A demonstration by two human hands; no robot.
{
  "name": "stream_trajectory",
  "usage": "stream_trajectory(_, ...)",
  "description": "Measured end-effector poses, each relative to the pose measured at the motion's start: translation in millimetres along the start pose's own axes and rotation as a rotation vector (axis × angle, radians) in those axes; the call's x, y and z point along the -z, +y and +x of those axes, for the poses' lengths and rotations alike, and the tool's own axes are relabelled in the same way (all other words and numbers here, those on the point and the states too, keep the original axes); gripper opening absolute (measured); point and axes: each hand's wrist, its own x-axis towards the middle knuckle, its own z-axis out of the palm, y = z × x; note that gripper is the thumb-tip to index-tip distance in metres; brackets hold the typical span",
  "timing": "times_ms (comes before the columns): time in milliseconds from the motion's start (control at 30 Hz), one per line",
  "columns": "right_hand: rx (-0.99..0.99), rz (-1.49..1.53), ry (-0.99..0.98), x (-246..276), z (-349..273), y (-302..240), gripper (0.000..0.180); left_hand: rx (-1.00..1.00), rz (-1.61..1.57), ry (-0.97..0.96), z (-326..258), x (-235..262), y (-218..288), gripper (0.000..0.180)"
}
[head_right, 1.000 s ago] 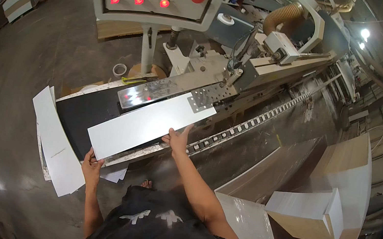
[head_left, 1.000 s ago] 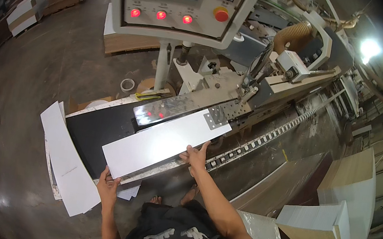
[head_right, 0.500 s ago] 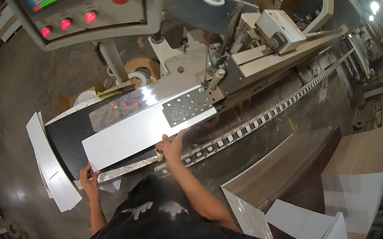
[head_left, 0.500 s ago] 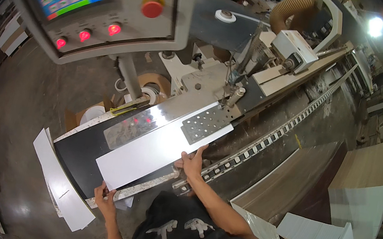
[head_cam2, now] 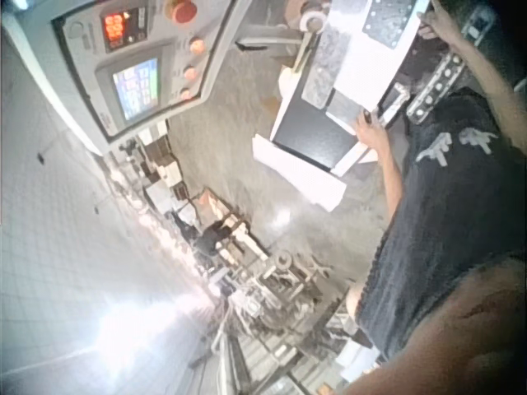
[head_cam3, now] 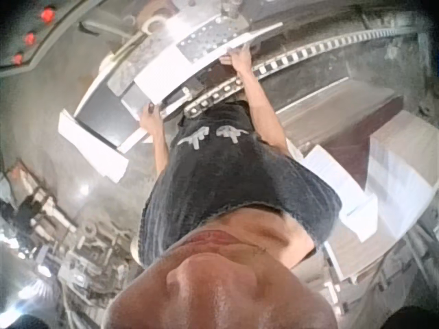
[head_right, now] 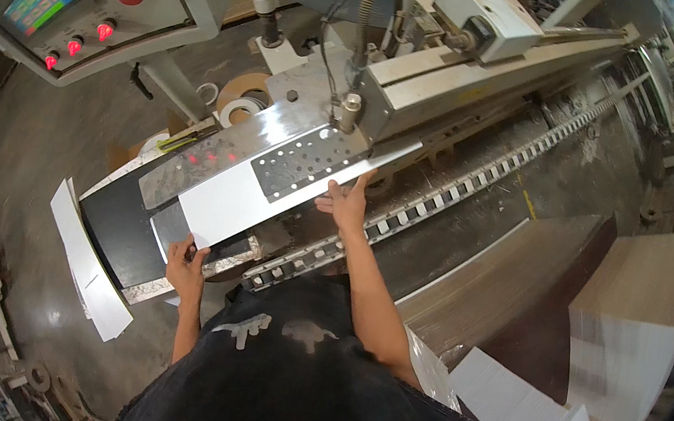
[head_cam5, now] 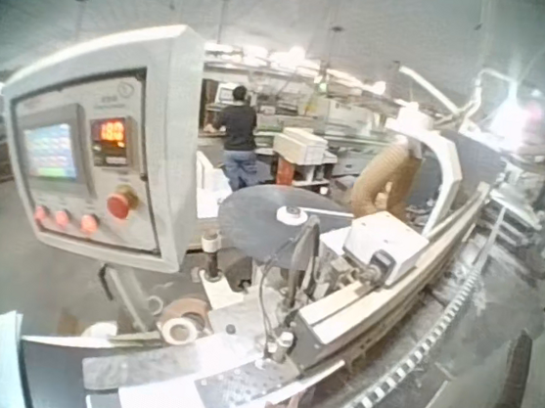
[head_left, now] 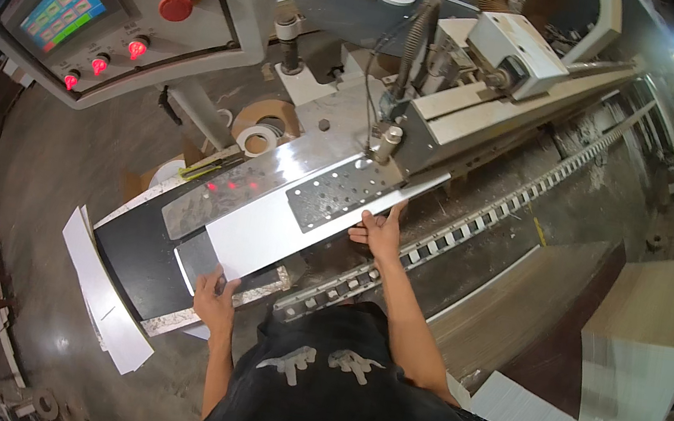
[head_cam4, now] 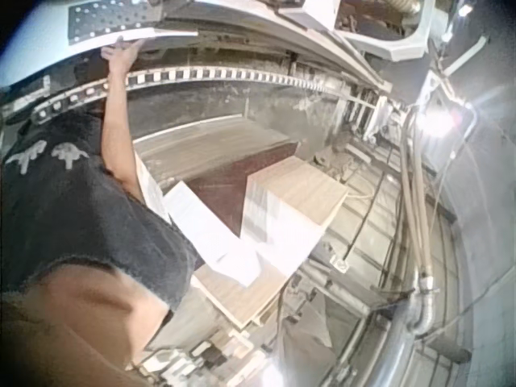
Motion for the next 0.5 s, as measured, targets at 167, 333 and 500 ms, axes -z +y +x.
stream_trajectory(167, 0.044, -0.019, 0.129, 38, -63, -55, 0.049, -0.133, -0.006, -0.089, 11, -34, 27, 0.038)
stream_trajectory(333, 0.346, 0.766, -0.615, 38, -174, -86, 0.053, -0.326, 0.012, -0.177, 15, -66, 67, 0.037)
stream_trajectory(500, 0.577, 0.712, -0.699, 16, -276, -91, 0.052, -0.398, 0.071, -0.245, 16, -102, 103, 0.038)
